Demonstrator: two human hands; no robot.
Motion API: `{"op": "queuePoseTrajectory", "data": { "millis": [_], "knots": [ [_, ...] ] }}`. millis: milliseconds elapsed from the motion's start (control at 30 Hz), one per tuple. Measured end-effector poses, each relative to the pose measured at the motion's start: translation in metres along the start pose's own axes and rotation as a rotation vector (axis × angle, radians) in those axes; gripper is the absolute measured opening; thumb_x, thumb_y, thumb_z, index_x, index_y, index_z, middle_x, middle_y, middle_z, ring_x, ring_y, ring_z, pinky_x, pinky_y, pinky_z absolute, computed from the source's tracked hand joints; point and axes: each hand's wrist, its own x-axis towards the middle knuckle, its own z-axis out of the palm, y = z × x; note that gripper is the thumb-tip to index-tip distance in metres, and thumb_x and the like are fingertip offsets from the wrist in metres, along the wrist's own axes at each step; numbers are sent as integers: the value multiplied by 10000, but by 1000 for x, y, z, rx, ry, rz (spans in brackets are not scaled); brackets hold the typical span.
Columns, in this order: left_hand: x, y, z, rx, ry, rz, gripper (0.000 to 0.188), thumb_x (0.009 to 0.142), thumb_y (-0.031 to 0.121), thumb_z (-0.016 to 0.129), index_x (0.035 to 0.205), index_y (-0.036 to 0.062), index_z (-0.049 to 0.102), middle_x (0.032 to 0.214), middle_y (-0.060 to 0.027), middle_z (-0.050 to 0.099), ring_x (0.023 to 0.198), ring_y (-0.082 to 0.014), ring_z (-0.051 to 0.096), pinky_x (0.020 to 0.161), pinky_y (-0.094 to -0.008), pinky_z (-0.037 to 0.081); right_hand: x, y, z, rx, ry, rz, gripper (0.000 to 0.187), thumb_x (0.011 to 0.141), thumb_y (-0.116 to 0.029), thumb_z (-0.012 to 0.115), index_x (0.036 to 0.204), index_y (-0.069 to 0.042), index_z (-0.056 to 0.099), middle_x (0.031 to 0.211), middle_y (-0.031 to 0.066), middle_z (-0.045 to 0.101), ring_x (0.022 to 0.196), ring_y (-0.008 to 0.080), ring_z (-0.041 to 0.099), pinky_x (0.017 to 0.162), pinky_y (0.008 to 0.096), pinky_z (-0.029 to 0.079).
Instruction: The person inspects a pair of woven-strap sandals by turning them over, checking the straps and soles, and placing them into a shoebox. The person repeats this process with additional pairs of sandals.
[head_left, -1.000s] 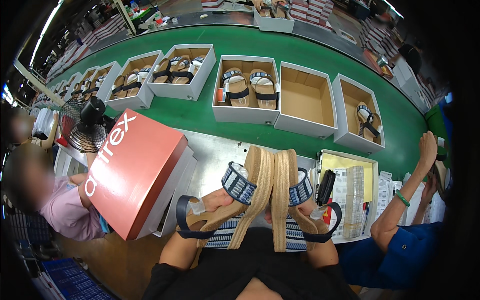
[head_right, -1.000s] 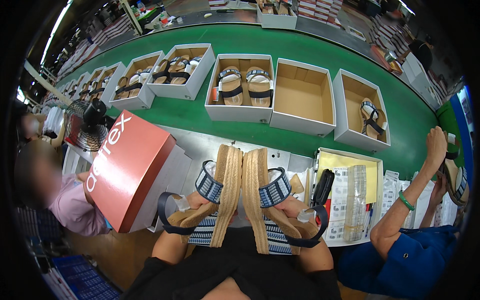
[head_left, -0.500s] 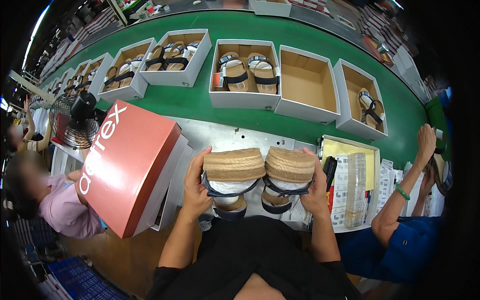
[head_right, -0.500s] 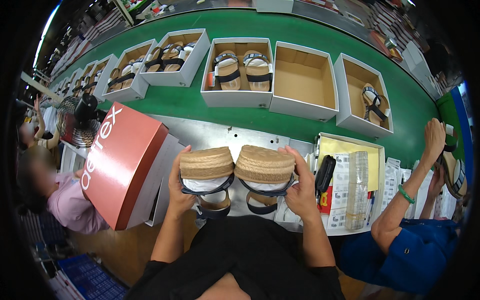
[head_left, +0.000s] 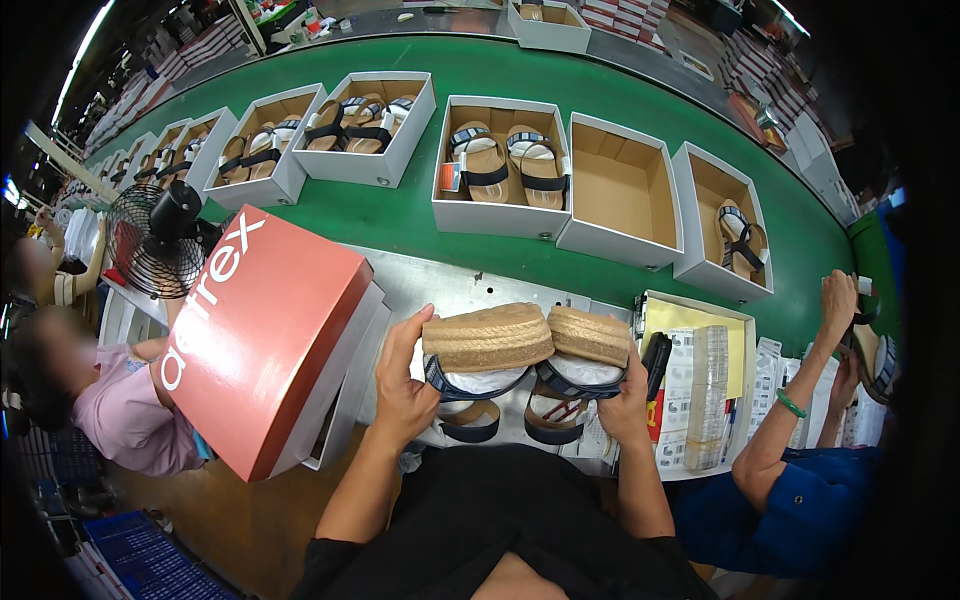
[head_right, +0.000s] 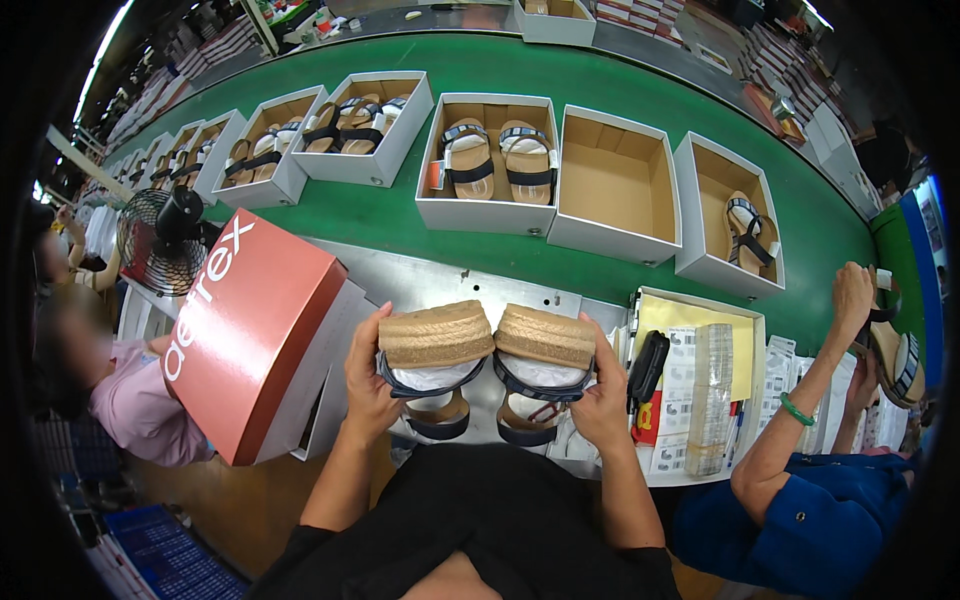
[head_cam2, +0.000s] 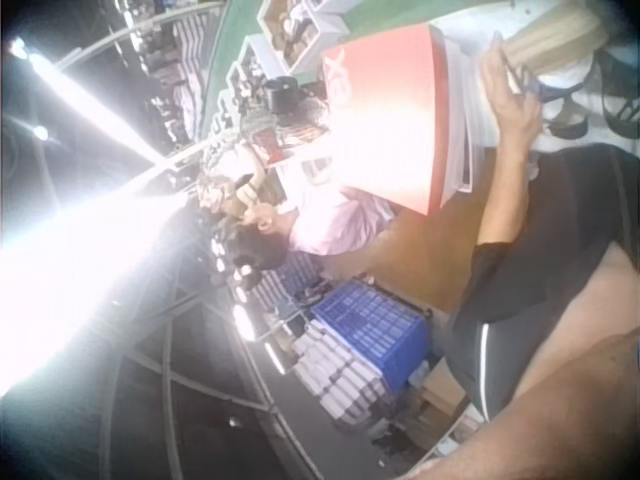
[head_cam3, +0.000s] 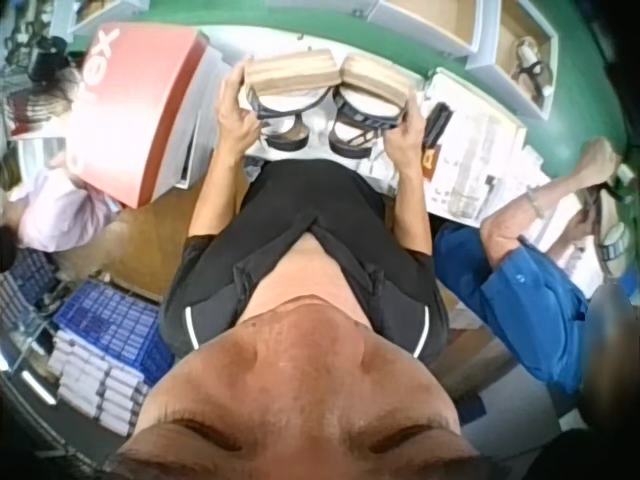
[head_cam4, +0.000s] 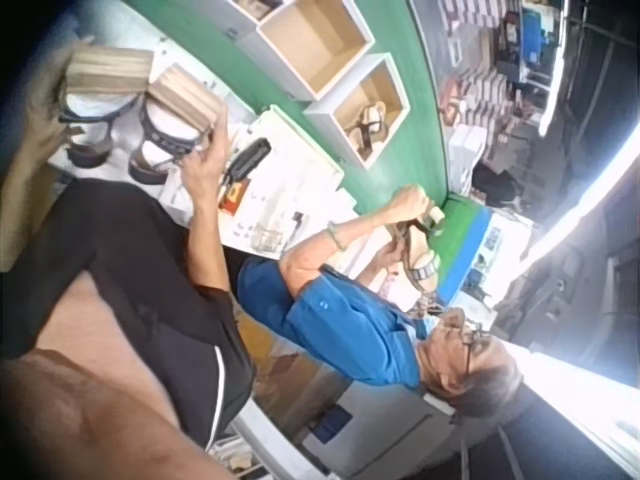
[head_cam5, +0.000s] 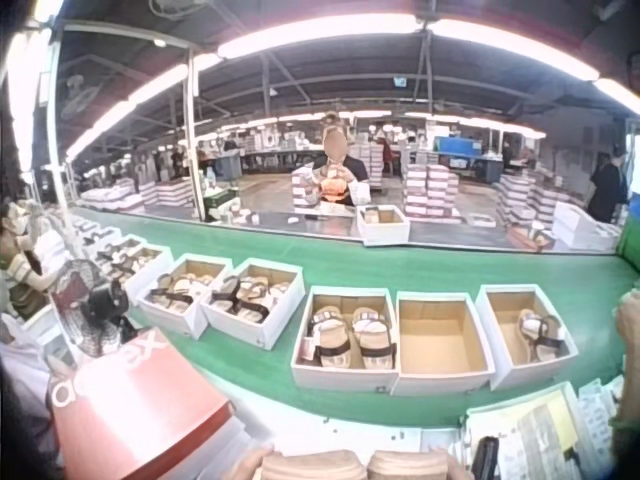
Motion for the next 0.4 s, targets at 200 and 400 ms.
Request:
{"op": "queuePoseTrajectory", "data": {
  "millis": [200,400],
  "knots": [
    [2,5,-5,30,21,44,631,798,110,772,1371,27,522,1188,-167,611,1093,-320,612,952,-381,471,-3,-3,2,-88,64,-82,716,813,-77,770,1430,57,434,1361,196,575,1228,236,576,1055,347,428],
    [0,-1,-2,21,8,41,625,805,131,772,1369,31,524,1214,-166,605,1101,-318,609,961,-384,468,-5,-2,4,-197,102,-193,709,763,49,715,1421,46,448,1382,207,561,1225,275,592,1057,358,438]
  ]
}}
